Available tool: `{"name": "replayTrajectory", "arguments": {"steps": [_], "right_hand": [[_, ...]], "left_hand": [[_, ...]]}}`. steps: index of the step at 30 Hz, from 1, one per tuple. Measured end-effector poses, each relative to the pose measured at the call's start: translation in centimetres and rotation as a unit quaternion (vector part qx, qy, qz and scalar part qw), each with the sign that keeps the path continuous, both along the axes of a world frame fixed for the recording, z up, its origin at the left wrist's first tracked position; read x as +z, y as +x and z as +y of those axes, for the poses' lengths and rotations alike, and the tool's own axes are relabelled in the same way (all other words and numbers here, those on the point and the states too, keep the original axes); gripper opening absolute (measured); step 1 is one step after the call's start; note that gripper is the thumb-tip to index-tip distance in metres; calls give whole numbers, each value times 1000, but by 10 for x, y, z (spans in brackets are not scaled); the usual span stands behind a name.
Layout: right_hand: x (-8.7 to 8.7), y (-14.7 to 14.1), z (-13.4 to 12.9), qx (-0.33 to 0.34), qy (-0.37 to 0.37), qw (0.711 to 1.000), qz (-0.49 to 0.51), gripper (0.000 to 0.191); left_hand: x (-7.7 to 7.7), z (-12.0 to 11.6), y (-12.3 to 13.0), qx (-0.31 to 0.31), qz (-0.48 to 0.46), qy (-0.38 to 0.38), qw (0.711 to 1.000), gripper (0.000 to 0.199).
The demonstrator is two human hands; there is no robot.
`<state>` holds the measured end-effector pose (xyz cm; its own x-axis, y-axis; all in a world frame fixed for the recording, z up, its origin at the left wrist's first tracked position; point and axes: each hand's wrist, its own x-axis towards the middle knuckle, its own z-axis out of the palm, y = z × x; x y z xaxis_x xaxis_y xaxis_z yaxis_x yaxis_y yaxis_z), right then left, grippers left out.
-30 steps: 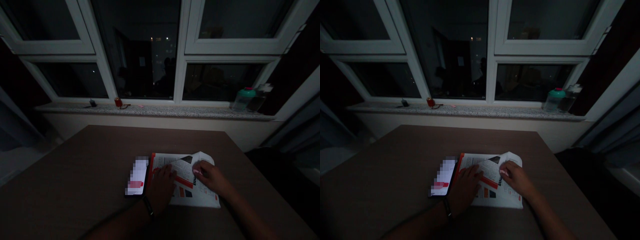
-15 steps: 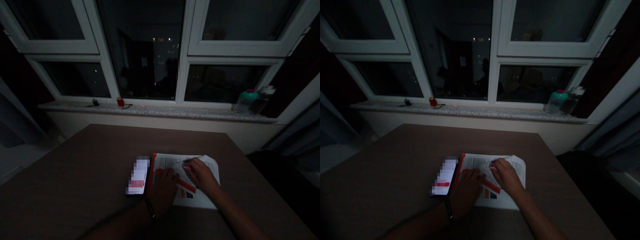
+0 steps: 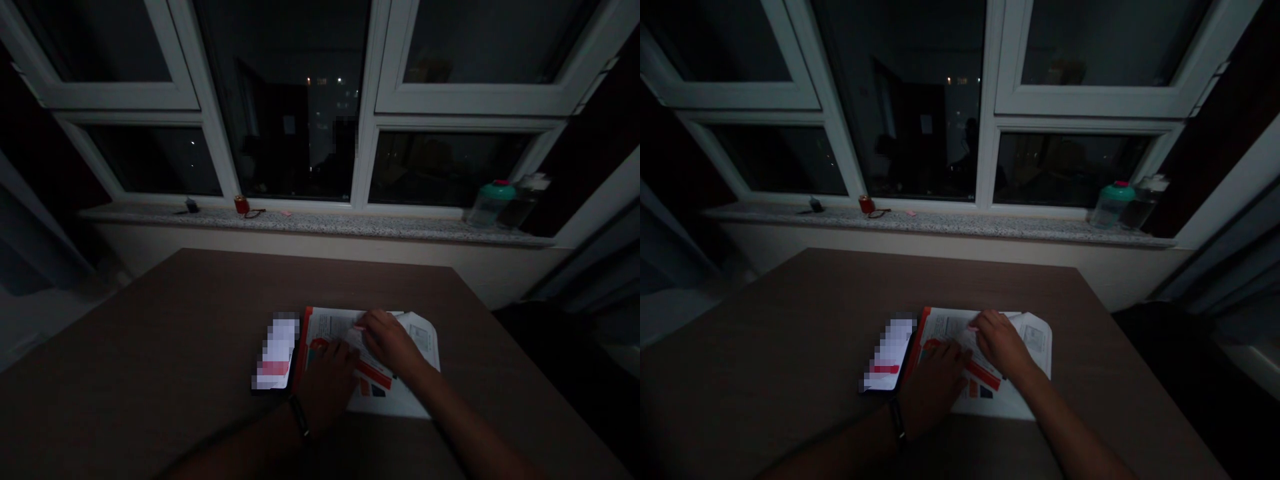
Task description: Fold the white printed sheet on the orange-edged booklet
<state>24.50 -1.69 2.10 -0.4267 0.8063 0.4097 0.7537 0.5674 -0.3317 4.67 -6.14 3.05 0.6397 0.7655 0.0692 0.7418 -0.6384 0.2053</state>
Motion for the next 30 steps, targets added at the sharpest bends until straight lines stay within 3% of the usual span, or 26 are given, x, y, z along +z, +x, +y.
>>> {"name": "replayTrajectory", "arguments": {"steps": [5, 9, 14, 20, 30], "right_hand": [[1, -18, 26, -11, -27, 1000, -8, 29], [5, -23, 32, -2, -47, 999, -4, 25], [5, -3, 6, -31, -14, 999, 22, 16], [-14, 19, -36, -16, -38, 996, 74, 11], [-22, 27, -23, 44, -24, 998, 34, 6]], "left_hand": [[4, -1, 1, 6, -13, -8, 1000, 32], [3, -1, 0, 3, -16, -11, 1000, 34], [-3, -1, -3, 2, -30, 0, 1000, 37], [-9, -2, -2, 1, -44, 8, 999, 39], [-6, -3, -1, -1, -46, 11, 999, 37]]}}
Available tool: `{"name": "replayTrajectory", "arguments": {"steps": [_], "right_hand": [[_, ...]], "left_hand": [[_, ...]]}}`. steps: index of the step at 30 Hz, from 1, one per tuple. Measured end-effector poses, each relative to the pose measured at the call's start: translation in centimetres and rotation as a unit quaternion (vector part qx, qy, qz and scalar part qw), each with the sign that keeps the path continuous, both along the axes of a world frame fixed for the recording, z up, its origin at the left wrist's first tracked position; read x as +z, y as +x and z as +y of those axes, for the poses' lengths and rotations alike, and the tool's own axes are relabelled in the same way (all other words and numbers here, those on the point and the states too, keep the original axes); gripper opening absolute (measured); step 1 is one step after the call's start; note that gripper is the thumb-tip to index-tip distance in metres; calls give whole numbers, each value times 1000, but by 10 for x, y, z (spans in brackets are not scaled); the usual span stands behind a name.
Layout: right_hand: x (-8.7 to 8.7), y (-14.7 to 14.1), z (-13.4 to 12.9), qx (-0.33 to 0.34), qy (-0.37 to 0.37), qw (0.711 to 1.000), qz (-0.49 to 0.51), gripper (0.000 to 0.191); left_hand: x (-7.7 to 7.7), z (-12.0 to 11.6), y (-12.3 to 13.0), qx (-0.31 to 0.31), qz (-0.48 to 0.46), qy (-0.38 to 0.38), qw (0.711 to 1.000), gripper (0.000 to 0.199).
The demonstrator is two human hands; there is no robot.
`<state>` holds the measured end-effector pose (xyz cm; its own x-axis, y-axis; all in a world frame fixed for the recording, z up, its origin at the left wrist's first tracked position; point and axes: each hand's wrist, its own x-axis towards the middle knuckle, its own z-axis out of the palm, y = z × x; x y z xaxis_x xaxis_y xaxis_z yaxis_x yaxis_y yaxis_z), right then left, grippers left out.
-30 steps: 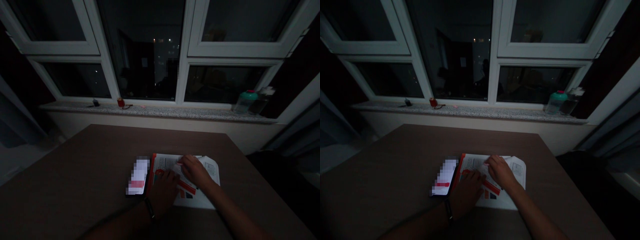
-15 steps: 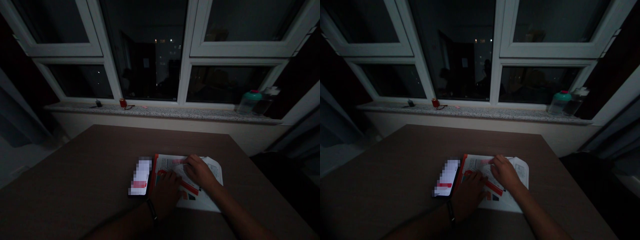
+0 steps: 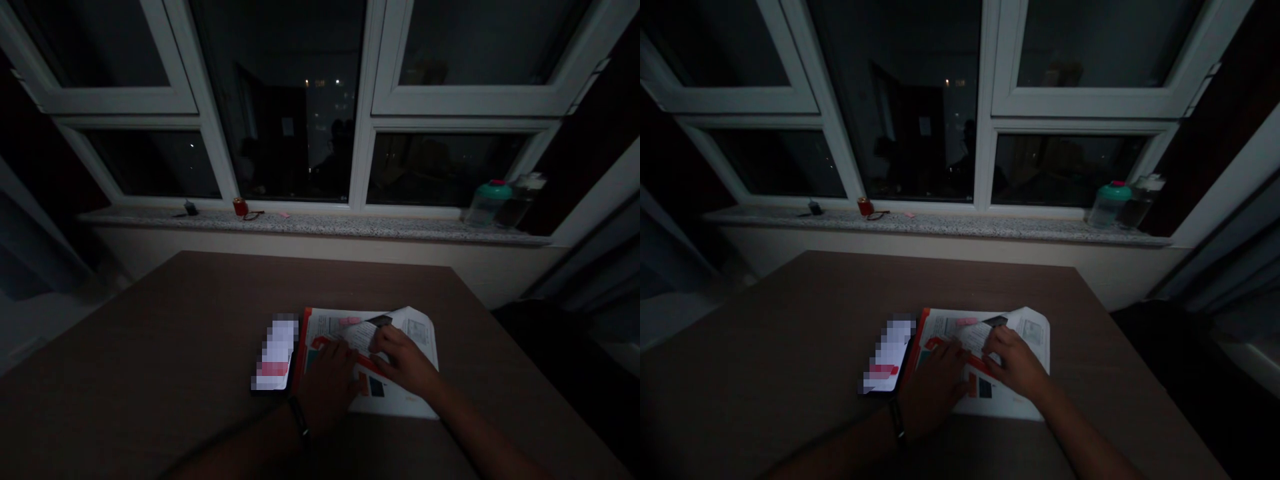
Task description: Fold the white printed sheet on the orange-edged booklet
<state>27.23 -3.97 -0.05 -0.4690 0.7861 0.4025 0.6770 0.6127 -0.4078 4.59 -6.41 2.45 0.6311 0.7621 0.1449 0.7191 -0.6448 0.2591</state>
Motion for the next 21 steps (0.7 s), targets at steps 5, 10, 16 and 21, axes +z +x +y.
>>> {"name": "replayTrajectory", "arguments": {"steps": [5, 10, 16, 21], "right_hand": [[-1, 1, -2, 3, 6, 1000, -12, 10], [0, 1, -2, 8, -3, 1000, -11, 9], [6, 3, -2, 15, -15, 1000, -13, 12], [8, -2, -8, 5, -40, 999, -2, 7]], "left_hand": [[4, 0, 0, -3, 7, -15, 1000, 32], [11, -1, 1, -8, 20, -22, 1000, 26], [11, -1, 1, -4, 16, -28, 999, 26], [6, -1, -1, 2, 6, -21, 1000, 26]]}}
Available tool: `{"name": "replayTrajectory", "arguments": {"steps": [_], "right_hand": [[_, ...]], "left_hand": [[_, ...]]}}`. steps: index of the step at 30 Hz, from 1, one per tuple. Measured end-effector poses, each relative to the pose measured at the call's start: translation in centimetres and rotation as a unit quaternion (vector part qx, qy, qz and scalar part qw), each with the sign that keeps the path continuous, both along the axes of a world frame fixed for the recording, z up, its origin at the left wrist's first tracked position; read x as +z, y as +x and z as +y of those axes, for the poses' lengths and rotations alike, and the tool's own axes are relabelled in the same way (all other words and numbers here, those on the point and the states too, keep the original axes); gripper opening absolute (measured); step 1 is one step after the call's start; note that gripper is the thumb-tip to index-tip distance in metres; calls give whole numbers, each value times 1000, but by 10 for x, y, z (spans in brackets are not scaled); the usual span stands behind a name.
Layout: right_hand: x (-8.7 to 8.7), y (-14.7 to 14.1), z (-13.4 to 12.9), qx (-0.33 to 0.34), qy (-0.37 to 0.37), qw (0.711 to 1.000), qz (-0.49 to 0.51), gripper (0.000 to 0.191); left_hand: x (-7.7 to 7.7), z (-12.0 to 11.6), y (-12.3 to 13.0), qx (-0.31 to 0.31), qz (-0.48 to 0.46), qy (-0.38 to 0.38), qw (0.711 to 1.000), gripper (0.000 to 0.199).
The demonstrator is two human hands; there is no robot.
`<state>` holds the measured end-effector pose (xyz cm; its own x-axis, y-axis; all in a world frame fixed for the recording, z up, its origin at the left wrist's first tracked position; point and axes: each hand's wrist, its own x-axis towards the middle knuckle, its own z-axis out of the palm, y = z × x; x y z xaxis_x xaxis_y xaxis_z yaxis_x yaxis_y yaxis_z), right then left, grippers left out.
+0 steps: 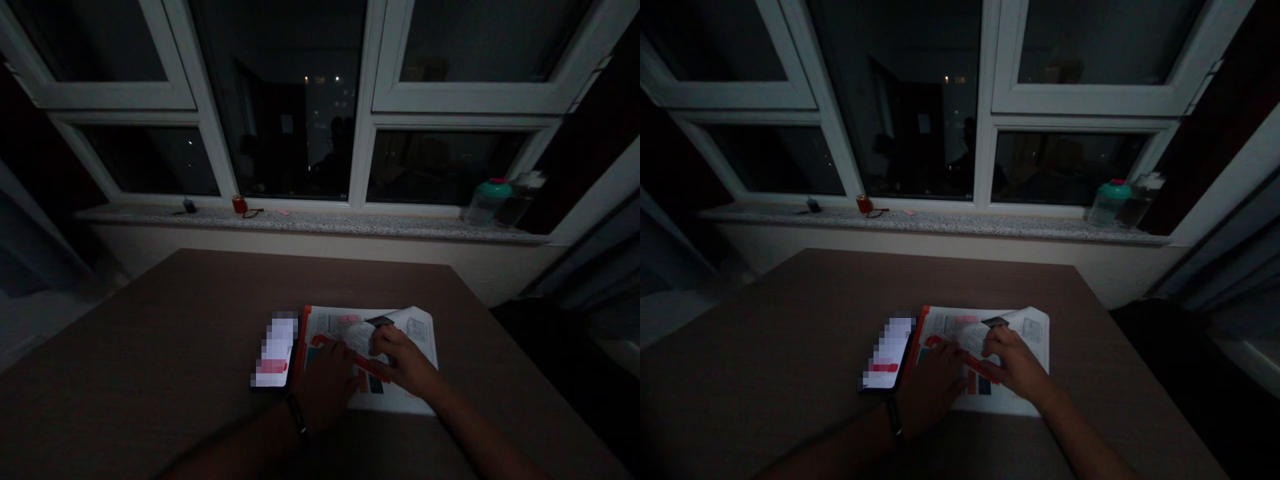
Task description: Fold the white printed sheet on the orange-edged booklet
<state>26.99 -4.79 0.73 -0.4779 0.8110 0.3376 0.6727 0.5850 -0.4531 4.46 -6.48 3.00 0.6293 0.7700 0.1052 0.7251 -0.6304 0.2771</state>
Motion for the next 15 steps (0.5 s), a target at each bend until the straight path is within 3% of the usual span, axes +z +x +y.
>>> {"name": "replayTrajectory", "arguments": {"steps": [6, 15], "right_hand": [[1, -12, -1, -9, -17, 1000, 0, 20], [0, 5, -1, 30, -27, 999, -1, 24]], "left_hand": [[0, 4, -2, 29, 16, -5, 999, 24], [-4, 2, -3, 8, -3, 10, 1000, 40]]}}
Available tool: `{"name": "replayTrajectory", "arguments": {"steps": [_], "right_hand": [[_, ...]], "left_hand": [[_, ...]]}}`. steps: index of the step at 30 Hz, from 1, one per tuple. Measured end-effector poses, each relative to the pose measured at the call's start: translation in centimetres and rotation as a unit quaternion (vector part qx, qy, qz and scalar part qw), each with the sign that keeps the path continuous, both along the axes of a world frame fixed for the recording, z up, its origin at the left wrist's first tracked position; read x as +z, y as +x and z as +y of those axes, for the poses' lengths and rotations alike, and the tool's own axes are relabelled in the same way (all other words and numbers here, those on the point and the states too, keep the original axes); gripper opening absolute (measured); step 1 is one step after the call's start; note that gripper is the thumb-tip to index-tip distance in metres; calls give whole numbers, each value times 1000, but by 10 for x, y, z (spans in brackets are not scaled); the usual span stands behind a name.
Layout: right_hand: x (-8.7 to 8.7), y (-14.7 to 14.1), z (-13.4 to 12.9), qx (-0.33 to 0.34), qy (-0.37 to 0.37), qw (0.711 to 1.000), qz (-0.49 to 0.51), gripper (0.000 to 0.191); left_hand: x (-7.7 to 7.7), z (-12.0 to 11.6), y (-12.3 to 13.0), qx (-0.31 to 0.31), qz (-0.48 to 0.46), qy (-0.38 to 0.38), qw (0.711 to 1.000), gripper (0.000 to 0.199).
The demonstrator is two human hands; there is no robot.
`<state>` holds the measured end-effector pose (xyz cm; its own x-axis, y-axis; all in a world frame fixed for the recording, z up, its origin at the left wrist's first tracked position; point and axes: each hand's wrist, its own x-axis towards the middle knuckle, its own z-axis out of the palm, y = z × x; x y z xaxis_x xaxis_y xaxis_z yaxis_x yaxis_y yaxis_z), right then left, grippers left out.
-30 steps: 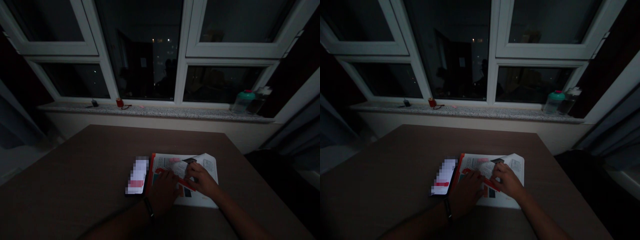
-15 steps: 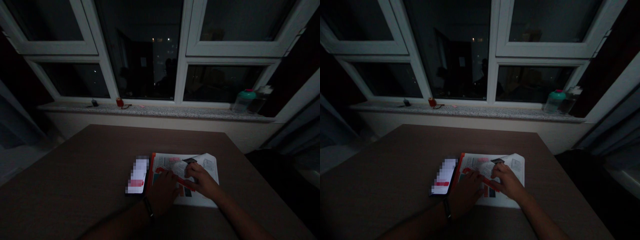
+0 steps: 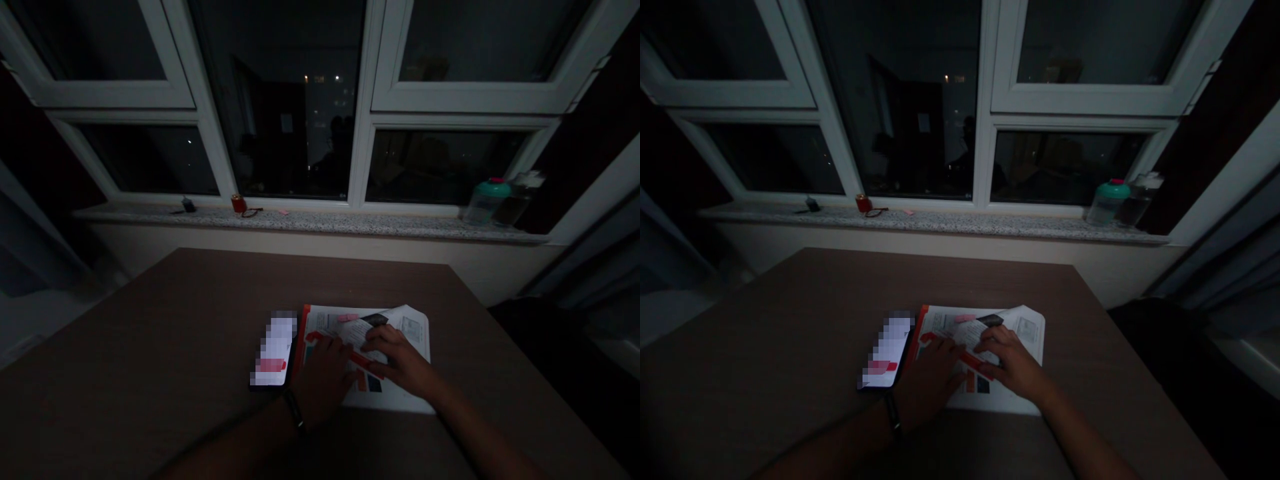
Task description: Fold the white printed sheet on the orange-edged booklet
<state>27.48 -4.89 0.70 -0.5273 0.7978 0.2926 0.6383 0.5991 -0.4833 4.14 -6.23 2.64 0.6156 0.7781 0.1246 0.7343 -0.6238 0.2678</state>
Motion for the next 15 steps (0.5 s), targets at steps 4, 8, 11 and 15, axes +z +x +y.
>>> {"name": "replayTrajectory", "arguments": {"steps": [4, 8, 11, 15], "right_hand": [[0, -1, 0, -2, 7, 1000, -8, 21], [1, -2, 0, -1, 15, 1000, -11, 20], [4, -2, -2, 9, 10, 1000, -5, 19], [7, -2, -3, 23, 10, 1000, -2, 19]], "left_hand": [[3, -1, 1, 13, 11, 1, 1000, 33], [5, -1, 2, 17, 21, 9, 1000, 30], [7, -2, 2, 12, 19, 13, 1000, 31], [7, -4, 2, 10, 16, 16, 1000, 30]]}}
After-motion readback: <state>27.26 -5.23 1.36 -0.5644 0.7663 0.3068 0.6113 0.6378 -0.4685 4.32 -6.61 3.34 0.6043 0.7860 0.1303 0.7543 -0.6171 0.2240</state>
